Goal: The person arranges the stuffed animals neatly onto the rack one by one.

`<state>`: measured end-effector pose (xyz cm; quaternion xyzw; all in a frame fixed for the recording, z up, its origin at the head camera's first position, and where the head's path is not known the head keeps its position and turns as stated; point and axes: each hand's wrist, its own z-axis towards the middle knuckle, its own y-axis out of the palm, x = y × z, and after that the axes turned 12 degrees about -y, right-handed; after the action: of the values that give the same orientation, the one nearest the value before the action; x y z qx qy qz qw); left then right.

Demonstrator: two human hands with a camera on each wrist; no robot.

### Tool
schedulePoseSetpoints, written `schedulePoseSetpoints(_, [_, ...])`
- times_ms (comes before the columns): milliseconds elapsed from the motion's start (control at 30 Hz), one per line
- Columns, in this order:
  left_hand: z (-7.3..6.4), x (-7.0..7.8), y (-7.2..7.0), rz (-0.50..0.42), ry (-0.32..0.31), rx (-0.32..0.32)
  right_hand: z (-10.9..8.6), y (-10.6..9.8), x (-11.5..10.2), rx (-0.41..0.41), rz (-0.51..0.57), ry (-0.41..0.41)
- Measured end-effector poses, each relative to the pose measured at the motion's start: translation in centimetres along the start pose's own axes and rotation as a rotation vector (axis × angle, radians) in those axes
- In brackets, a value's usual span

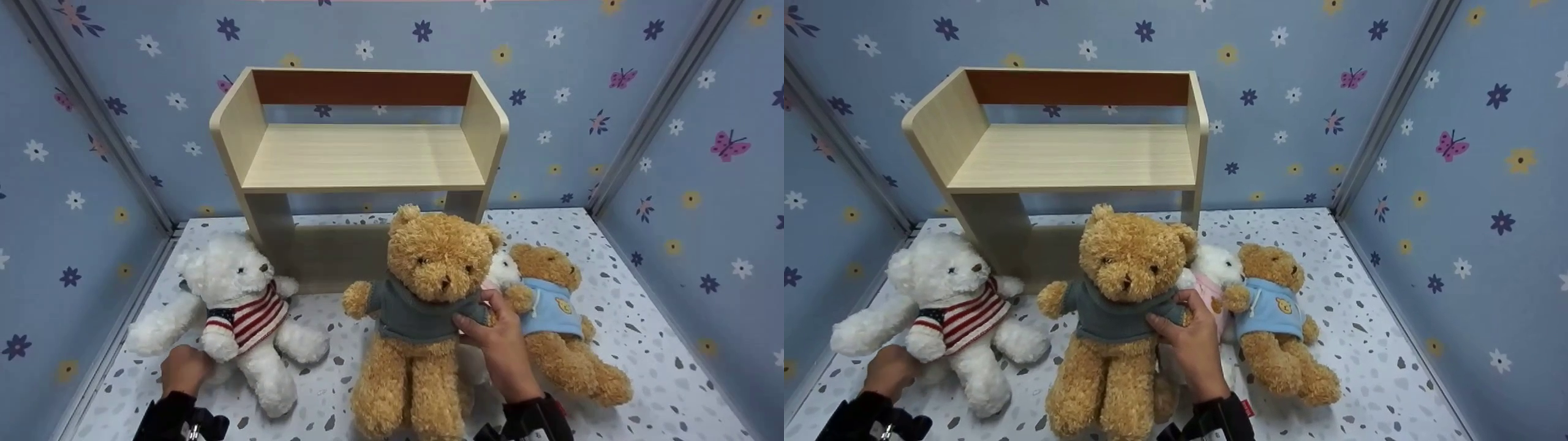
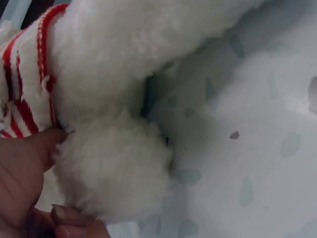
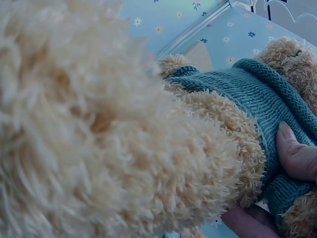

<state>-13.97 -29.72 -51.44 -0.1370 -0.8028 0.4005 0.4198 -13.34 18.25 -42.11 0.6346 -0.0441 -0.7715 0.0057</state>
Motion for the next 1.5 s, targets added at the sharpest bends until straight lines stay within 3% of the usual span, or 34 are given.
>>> schedulePoseSetpoints(100, [-0.4, 0.1, 0.5, -0.043, 0.002, 0.140, 0.0, 0.0, 0.0, -0.009, 0.001, 0.004])
schedulePoseSetpoints(267, [-0.6, 0.1, 0.9, -0.066, -0.065, 0.377, 0.0, -0.1, -0.1, -0.018, 0.004, -0.001])
schedulePoseSetpoints(400, [-0.5, -0.3, 1.0, -0.120, -0.122, 0.475, -0.1, 0.0, -0.1, -0.015, 0.017, 0.001])
schedulePoseSetpoints(467, [-0.5, -0.6, 0.9, -0.149, -0.145, 0.446, -0.1, 0.0, -0.1, -0.013, 0.020, -0.004])
schedulePoseSetpoints(533, [-0.4, -1.0, 0.8, -0.152, -0.150, 0.378, -0.1, 0.0, -0.2, -0.010, 0.021, -0.010])
schedulePoseSetpoints(633, [-0.3, -1.6, 0.8, -0.131, -0.113, 0.264, -0.1, -0.1, -0.2, -0.009, 0.018, -0.018])
schedulePoseSetpoints(833, [-0.3, -1.5, 1.5, -0.087, 0.088, 0.176, 0.0, -0.2, -0.2, -0.008, 0.017, -0.016])
schedulePoseSetpoints(1000, [-0.1, -1.3, 1.6, -0.093, 0.222, 0.044, -0.1, -0.1, -0.3, -0.010, 0.027, -0.010])
schedulePoseSetpoints(1133, [0.5, -1.7, 1.0, -0.056, 0.207, -0.057, -0.1, -0.1, -0.3, -0.018, 0.042, -0.006])
schedulePoseSetpoints(1333, [0.8, -2.2, 0.6, 0.016, 0.174, -0.136, -0.2, -0.1, -0.4, -0.015, 0.040, -0.027])
schedulePoseSetpoints(1433, [0.7, -2.1, 0.8, -0.008, 0.122, -0.139, -0.2, 0.0, -0.4, -0.010, 0.036, -0.036])
schedulePoseSetpoints(1500, [0.3, -2.0, 0.9, -0.034, 0.051, -0.131, -0.2, 0.0, -0.5, -0.013, 0.033, -0.037])
